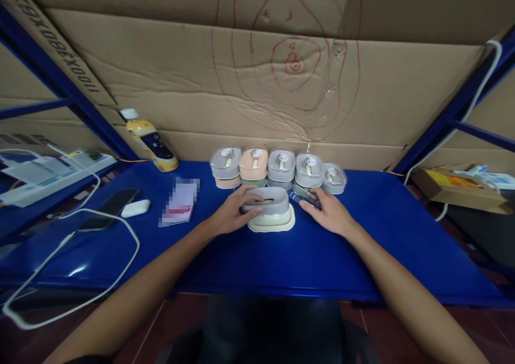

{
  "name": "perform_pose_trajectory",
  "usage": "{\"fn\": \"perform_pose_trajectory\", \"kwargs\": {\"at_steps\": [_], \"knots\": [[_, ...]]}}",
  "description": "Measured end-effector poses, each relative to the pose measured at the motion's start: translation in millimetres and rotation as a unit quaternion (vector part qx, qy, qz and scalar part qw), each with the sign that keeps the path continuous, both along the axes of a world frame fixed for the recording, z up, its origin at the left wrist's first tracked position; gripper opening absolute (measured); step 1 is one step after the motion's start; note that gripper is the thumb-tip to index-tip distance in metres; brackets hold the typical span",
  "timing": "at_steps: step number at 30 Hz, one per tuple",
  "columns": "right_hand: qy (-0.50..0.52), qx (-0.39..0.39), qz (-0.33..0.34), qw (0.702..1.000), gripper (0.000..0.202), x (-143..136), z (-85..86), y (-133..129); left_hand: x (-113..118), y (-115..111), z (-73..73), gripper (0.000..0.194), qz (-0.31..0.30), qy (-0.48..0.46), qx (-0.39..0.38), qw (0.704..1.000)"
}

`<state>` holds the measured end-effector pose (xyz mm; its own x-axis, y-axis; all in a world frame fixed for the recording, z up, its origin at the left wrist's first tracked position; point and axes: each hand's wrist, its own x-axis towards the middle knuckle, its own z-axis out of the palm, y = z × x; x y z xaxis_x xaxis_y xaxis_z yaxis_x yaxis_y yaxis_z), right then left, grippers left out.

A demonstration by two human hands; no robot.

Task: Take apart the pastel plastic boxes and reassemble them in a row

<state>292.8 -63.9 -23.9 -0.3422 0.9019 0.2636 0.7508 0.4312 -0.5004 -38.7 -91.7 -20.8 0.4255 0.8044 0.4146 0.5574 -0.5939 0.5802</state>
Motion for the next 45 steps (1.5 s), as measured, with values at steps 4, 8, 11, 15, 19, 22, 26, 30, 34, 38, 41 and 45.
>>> {"fn": "perform_pose_trajectory", "kwargs": {"at_steps": [4,8,11,15,19,22,26,30,34,38,41,45], "knots": [[-0.005,0.004,0.004,1.000,0.055,-1,3.9,-1,-6,6,2.3,0.037,0.017,-0.035,0.017,0.999],[0.013,0.002,0.016,1.000,0.050,-3,8.7,-3,-7,15,-5.3,0.044,0.018,-0.098,0.006,0.995],[0.027,-0.008,0.018,0.999,0.050,-5,11.0,-3,-8,21,-10.9,0.049,0.019,-0.110,0.001,0.994],[0.041,-0.005,0.013,0.999,0.051,-5,10.2,-2,-8,16,-8.3,0.045,0.023,-0.096,0.011,0.995],[0.078,0.026,-0.017,0.996,0.052,-6,7.4,-4,0,0,-3.0,0.036,-0.015,-0.020,-0.004,1.000],[0.093,0.072,0.001,0.993,0.053,-13,6.8,-11,11,-7,-6.8,0.050,-0.034,0.002,-0.025,0.999],[0.090,0.120,0.056,0.987,0.067,-31,6.7,-24,26,-7,-20.0,0.099,-0.016,-0.043,-0.061,0.997],[0.083,0.114,0.133,0.981,0.078,-48,4.8,-32,37,-5,-30.5,0.127,-0.036,-0.121,-0.090,0.988],[0.076,0.101,0.148,0.981,0.080,-53,0.5,-32,42,-6,-33.4,0.134,-0.040,-0.136,-0.102,0.985],[0.073,0.081,0.150,0.983,0.079,-51,-3.0,-30,41,-7,-33.1,0.135,-0.029,-0.132,-0.104,0.985],[0.070,0.071,0.151,0.984,0.080,-50,-4.2,-31,40,-7,-33.3,0.134,-0.029,-0.118,-0.106,0.987],[0.070,0.075,0.143,0.984,0.084,-50,-7.2,-35,39,-9,-33.0,0.132,-0.047,-0.074,-0.095,0.992]]}}
